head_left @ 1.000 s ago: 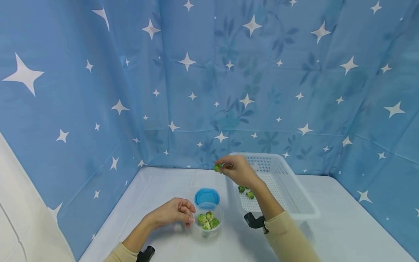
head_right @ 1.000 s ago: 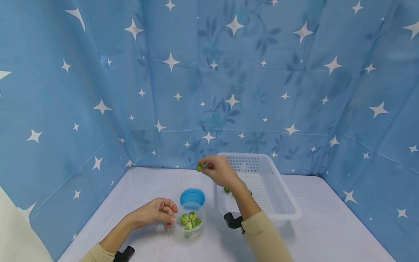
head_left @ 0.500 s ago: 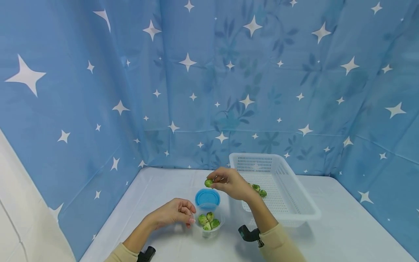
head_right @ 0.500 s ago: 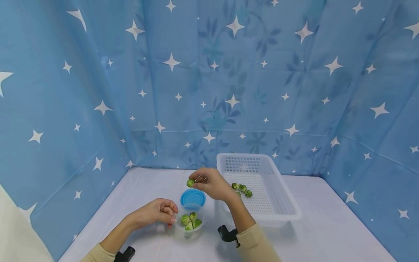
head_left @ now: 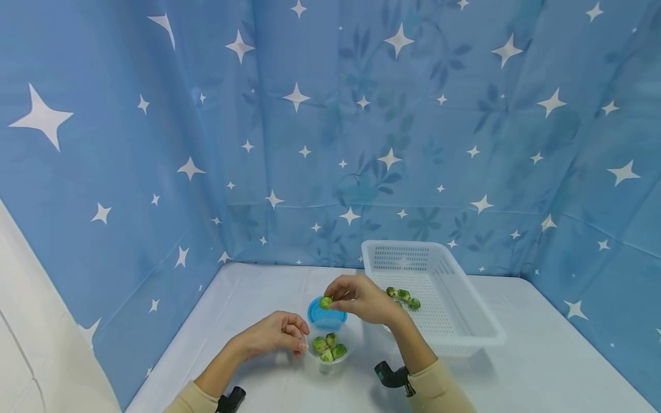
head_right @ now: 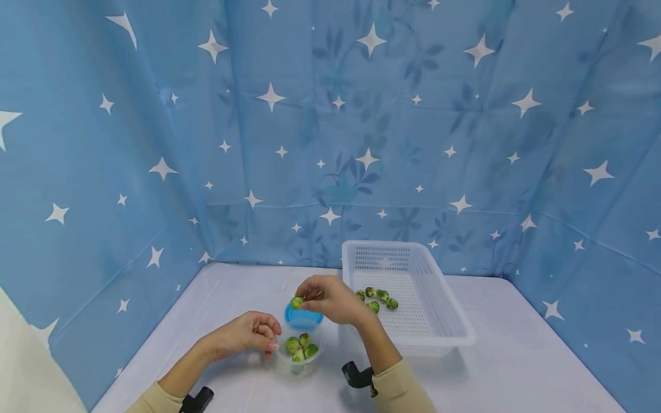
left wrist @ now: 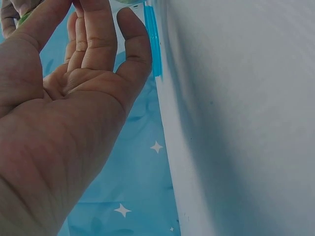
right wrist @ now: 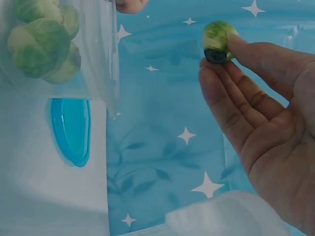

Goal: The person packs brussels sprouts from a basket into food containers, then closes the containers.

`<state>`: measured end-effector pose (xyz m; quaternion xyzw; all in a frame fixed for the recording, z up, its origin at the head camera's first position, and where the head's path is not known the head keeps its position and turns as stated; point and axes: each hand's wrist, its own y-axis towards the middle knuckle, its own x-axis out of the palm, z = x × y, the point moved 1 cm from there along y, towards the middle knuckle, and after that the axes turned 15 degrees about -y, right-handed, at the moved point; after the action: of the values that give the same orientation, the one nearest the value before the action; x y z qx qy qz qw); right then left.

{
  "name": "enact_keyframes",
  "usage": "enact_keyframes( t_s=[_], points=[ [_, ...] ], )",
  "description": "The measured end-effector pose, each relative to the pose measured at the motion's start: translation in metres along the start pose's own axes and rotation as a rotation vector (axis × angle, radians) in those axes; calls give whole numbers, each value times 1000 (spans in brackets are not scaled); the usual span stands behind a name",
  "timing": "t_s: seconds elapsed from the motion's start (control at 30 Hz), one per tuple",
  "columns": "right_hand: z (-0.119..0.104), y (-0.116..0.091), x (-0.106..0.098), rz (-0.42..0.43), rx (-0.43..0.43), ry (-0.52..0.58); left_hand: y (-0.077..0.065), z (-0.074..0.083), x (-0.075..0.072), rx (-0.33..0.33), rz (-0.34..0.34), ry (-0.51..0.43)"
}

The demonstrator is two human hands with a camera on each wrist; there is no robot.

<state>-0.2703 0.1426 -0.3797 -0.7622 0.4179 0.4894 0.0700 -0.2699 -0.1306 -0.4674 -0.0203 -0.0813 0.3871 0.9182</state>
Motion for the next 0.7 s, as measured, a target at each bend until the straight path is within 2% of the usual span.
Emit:
enact_keyframes(
  t_s=[0.4,0.53,0.7],
  points=[
    [0,2,19,-207,-84,26,-2,3,2,3,-9,-6],
    [-2,4,26,-265,-75,17,-2,4,3,6,-8,-9],
    [-3,5,31,-288,-49,8,-2,4,3,6,-9,-13]
  ],
)
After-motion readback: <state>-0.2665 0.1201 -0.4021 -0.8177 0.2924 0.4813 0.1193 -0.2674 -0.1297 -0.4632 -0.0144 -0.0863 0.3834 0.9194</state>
